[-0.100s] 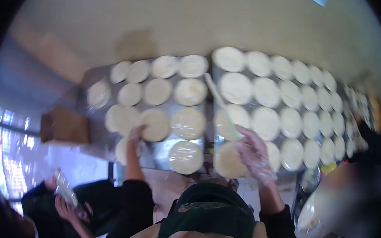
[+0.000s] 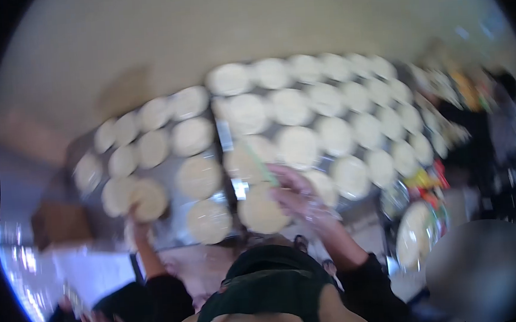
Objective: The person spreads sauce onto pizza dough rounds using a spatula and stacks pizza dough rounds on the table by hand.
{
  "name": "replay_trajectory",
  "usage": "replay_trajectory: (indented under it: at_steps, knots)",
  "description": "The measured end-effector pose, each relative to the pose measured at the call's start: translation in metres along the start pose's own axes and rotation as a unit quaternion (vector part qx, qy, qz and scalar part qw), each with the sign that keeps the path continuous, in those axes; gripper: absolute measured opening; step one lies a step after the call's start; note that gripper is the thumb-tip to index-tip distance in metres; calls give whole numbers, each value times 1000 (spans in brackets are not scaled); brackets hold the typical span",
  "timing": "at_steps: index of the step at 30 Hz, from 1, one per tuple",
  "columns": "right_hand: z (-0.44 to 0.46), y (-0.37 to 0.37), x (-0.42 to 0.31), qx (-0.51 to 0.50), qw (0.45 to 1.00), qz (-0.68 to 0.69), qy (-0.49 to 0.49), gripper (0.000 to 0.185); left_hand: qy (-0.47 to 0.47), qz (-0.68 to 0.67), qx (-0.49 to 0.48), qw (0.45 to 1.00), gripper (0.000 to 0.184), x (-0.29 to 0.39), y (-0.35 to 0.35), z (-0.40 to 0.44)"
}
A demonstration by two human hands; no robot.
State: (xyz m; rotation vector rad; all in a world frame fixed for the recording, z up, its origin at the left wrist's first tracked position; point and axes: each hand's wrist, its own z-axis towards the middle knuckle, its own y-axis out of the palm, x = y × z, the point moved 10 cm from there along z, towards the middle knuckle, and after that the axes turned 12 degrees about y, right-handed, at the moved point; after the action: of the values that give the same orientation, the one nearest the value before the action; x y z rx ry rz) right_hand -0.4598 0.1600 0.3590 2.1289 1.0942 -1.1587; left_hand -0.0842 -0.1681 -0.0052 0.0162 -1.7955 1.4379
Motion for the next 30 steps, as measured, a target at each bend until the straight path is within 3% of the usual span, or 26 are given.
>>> replay_trajectory:
  at_steps: [2,3,4,5,6,7,8,11,14,16,18,20,21,22,26,29,30]
  knots:
    - [-16,14,28,-43,992,119,29,50,36,-237,169,956,53,-41,-85,-10]
    - [-6,2,58,-82,980,182,18,45,85,-403,243,878,49,-50,-132,-9]
    - [-25,-37,73,-40,981,191,3,45,164,-562,262,767,46,-56,-150,-10]
    - [-42,-62,84,-44,975,213,-36,43,50,-648,300,698,52,-13,-152,-20]
    - [-63,-84,91,-55,969,229,-76,40,-55,-718,356,595,58,66,-160,-38]
    - [-90,-122,114,29,976,214,-24,40,-62,-756,354,547,59,106,-154,-42]
    - [-120,-150,130,39,974,221,-20,40,-48,-790,317,522,59,140,-139,-42]
    - [-224,-256,183,203,968,149,-3,40,-32,-883,188,430,62,278,-79,-50]
    - [-323,-358,266,385,914,121,47,40,-48,-945,54,320,65,422,1,-77]
    - [-372,-404,312,392,919,17,28,41,-77,-963,-21,259,67,513,53,-108]
    - [-394,-440,343,418,907,7,53,37,-112,-971,-83,194,69,594,96,-147]
    - [-392,-463,359,456,876,-110,111,35,-145,-965,-167,140,69,663,126,-196]
    - [-382,-474,375,450,888,-69,67,34,-159,-956,-217,116,68,694,138,-221]
    - [-371,-482,388,452,887,-52,82,35,-187,-933,-303,60,67,723,148,-244]
    - [-342,-475,376,388,904,176,39,40,-170,-880,-437,79,65,743,191,-267]
    - [-327,-471,384,367,883,291,-42,43,-115,-876,-419,208,64,759,199,-274]
    - [-324,-469,381,352,885,297,-71,43,-119,-872,-431,200,64,762,201,-277]
